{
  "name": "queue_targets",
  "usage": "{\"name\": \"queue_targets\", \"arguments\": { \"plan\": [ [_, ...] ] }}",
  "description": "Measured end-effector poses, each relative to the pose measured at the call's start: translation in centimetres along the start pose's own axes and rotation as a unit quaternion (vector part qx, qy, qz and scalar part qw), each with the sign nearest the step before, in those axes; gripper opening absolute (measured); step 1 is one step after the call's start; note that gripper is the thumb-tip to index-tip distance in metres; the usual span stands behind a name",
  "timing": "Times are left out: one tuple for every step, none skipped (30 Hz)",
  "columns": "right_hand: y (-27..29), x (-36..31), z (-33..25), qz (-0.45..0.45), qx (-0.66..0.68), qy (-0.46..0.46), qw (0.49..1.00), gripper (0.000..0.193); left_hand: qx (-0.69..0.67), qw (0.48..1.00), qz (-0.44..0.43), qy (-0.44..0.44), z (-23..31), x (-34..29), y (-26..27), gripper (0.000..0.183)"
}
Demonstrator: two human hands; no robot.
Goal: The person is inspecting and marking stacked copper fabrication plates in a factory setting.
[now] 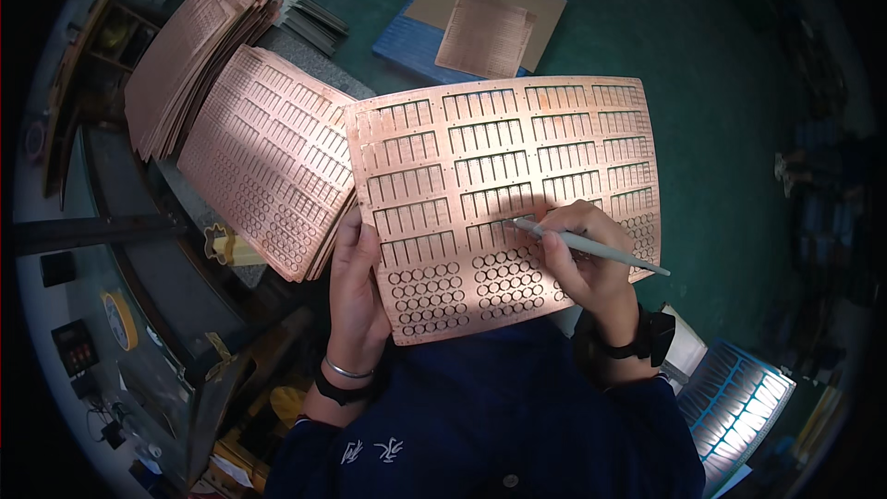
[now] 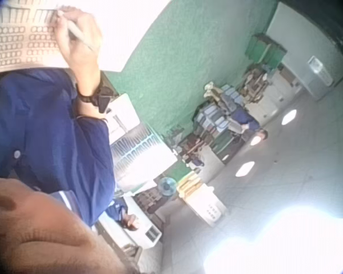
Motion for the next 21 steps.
{"name": "queue_targets", "arguments": {
  "plan": [
    [-0.4,0.1,-0.8,-0.022,-0.006,0.051,0.998,0.003,0.0,1.0,-0.005,-0.004,0.1,0.0,0.0,0.027],
    [-0.5,-0.1,-0.9,-0.023,-0.005,0.052,0.998,0.003,0.0,1.0,-0.004,-0.005,0.0,0.0,0.0,0.027],
    [-0.6,-0.2,-0.4,-0.014,0.013,0.009,1.0,0.004,-0.001,1.0,0.0,-0.003,0.0,0.1,0.0,0.027],
    [-0.6,-0.2,0.2,-0.006,0.031,-0.034,0.999,0.005,-0.003,1.0,0.003,0.0,-0.1,0.1,-0.1,0.027],
    [-0.9,-0.1,0.2,-0.007,0.032,-0.034,0.999,0.005,-0.002,1.0,0.004,-0.001,-0.1,0.2,-0.2,0.027],
    [-1.1,0.0,0.0,-0.007,0.03,-0.01,0.999,0.006,0.002,1.0,0.003,-0.001,-0.1,0.1,-0.4,0.027],
    [-1.2,0.1,-0.3,-0.007,0.027,0.014,0.999,0.006,0.006,1.0,0.002,0.0,-0.1,0.1,-0.5,0.027],
    [-1.3,0.1,-0.3,-0.007,0.028,0.014,0.999,0.006,0.009,1.0,-0.005,-0.001,0.0,0.1,-0.7,0.027],
    [-1.5,0.2,-0.4,-0.01,0.03,0.017,0.999,0.006,0.008,1.0,-0.003,-0.002,0.0,0.1,-0.7,0.027],
    [-1.6,0.3,-0.5,-0.013,0.032,0.02,0.999,0.006,0.012,1.0,-0.003,-0.003,0.1,0.0,-0.7,0.027],
    [-1.7,0.3,-0.6,-0.014,0.033,0.02,0.999,0.006,0.015,1.0,-0.002,-0.005,0.1,0.0,-0.7,0.027],
    [-1.6,0.4,-0.7,-0.011,0.027,0.024,0.999,0.006,0.014,1.0,-0.002,-0.005,0.1,0.0,-0.6,0.027],
    [-1.6,0.4,-0.8,-0.008,0.021,0.028,0.999,0.007,0.015,1.0,-0.008,-0.005,0.1,0.0,-0.6,0.028],
    [-1.6,0.4,-0.7,-0.008,0.021,0.028,0.999,0.007,0.015,1.0,-0.013,-0.006,0.1,0.0,-0.6,0.029],
    [-1.7,0.2,-0.5,-0.016,0.04,0.029,0.999,0.007,0.014,1.0,-0.013,-0.006,0.0,0.0,-0.5,0.029],
    [-1.9,0.1,-0.3,-0.023,0.059,0.03,0.998,0.008,0.013,1.0,-0.018,-0.005,0.0,0.1,-0.6,0.03],
    [-2.0,0.2,-0.4,-0.024,0.059,0.03,0.998,0.008,0.011,1.0,-0.023,-0.004,-0.1,0.1,-0.7,0.03],
    [-2.1,0.3,-0.6,-0.026,0.053,0.029,0.998,0.007,0.011,1.0,-0.023,-0.005,-0.1,0.0,-0.7,0.03],
    [-2.1,0.4,-0.7,-0.027,0.047,0.028,0.998,0.007,0.014,1.0,-0.023,-0.002,-0.2,0.0,-0.7,0.03],
    [-2.1,0.4,-0.7,-0.028,0.047,0.027,0.998,0.007,0.018,1.0,-0.024,0.0,-0.3,0.0,-0.7,0.03],
    [-2.2,0.3,-0.8,-0.039,0.044,0.034,0.998,0.007,0.018,1.0,-0.024,0.0,-0.2,0.0,-1.0,0.03]
  ]
}}
Point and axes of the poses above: each hand's wrist, its own x-axis towards the middle knuckle, its own y-axis out of the back of the hand, z = x × y, the point moved 9 cm from there along x, towards the middle knuckle, and after that the axes turned 2 degrees about z, right-handed, at the moved point
